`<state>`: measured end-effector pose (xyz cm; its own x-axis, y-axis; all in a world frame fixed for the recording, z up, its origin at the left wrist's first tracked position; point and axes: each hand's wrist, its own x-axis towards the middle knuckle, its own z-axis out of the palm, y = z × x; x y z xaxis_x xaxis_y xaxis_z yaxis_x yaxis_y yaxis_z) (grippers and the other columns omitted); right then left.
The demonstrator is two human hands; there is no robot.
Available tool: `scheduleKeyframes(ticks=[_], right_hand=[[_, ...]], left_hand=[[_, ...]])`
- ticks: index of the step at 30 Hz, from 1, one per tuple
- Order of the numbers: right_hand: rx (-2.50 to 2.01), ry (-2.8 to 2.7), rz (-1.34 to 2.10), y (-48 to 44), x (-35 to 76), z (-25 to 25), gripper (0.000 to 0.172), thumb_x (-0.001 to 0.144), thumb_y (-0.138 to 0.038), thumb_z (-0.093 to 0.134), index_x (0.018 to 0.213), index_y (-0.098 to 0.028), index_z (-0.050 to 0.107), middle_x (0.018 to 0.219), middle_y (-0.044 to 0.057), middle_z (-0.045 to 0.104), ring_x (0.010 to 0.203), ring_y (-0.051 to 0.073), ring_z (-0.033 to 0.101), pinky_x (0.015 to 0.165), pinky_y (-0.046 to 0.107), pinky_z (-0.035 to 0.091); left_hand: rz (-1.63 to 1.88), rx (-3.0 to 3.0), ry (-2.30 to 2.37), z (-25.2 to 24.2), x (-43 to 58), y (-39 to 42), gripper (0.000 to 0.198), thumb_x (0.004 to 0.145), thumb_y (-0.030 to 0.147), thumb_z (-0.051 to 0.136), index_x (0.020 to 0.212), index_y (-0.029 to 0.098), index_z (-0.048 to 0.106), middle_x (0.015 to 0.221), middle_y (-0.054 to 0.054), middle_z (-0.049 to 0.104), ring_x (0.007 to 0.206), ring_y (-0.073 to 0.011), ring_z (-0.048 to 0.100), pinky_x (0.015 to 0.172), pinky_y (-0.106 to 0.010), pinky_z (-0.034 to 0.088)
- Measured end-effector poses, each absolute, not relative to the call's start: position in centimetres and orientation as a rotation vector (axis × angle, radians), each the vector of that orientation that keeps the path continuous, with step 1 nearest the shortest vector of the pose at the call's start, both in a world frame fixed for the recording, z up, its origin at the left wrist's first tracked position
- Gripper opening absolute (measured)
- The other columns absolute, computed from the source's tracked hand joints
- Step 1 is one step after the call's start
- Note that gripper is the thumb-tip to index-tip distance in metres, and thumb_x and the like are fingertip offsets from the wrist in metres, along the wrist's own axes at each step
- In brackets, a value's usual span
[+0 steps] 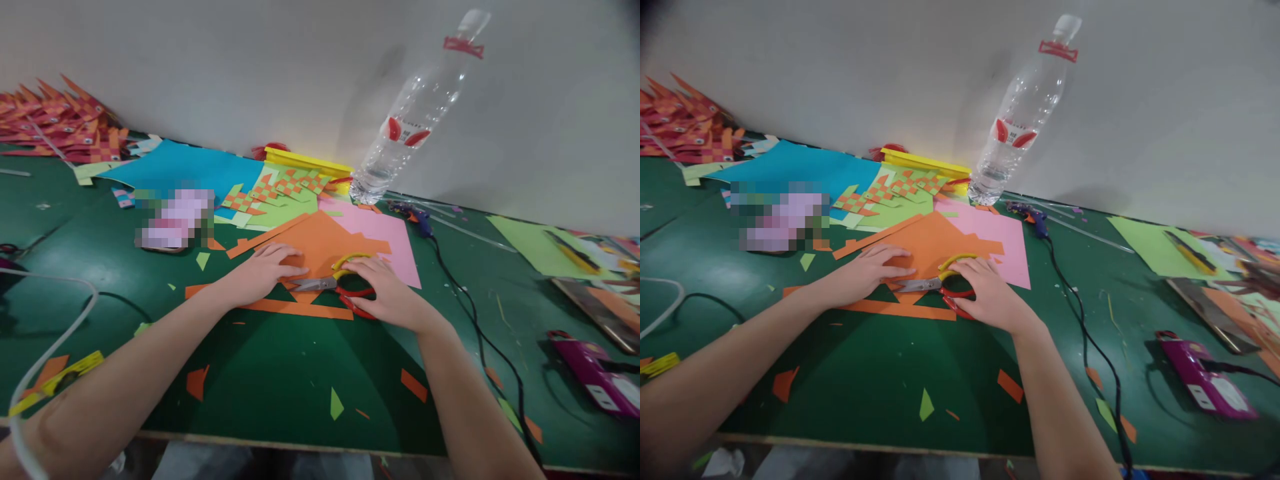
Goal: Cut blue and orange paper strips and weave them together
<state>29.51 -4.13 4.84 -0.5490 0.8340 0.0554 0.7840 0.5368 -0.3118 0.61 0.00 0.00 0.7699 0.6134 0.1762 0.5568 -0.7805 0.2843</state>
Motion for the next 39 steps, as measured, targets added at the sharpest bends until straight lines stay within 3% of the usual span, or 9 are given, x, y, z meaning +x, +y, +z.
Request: scheduleKeyframes(ticks=[24,33,39], right_hand=[[-1.377,-2.511,0.421,-4.9,27.2,5.5,0.030,0.080,-0.032,0.063,0.110,-0.029,0.059,0.120,0.004,0.063,0.114,0.025,0.056,0.099,0.045,0.039],[-1.345,-2.531,0.421,-4.7,27.7,5.4,0.036,0.080,-0.033,0.063,0.115,-0.028,0.057,0.122,0.005,0.063,0.115,0.027,0.056,0.099,0.049,0.038],[-1.371,-2.506,0.357,-4.5,28.2,5.4,0.037,0.077,-0.033,0.064,0.113,-0.028,0.058,0.120,0.006,0.064,0.114,0.029,0.057,0.100,0.052,0.036]], left_hand=[[0.432,2.732,0.916,0.1,0.7,0.0,0.056,0.088,0.001,0.032,0.128,0.029,0.059,0.140,-0.006,0.046,0.132,-0.0239,0.035,0.106,-0.043,0.032],[0.430,2.731,0.885,0.4,0.4,0.0,0.049,0.091,0.006,0.034,0.128,0.028,0.058,0.141,-0.007,0.045,0.133,-0.0245,0.035,0.106,-0.044,0.031],[0.431,2.709,1.085,0.5,2.1,-1.1,0.057,0.084,-0.001,0.033,0.128,0.026,0.057,0.137,-0.009,0.048,0.132,-0.0259,0.037,0.111,-0.053,0.020]])
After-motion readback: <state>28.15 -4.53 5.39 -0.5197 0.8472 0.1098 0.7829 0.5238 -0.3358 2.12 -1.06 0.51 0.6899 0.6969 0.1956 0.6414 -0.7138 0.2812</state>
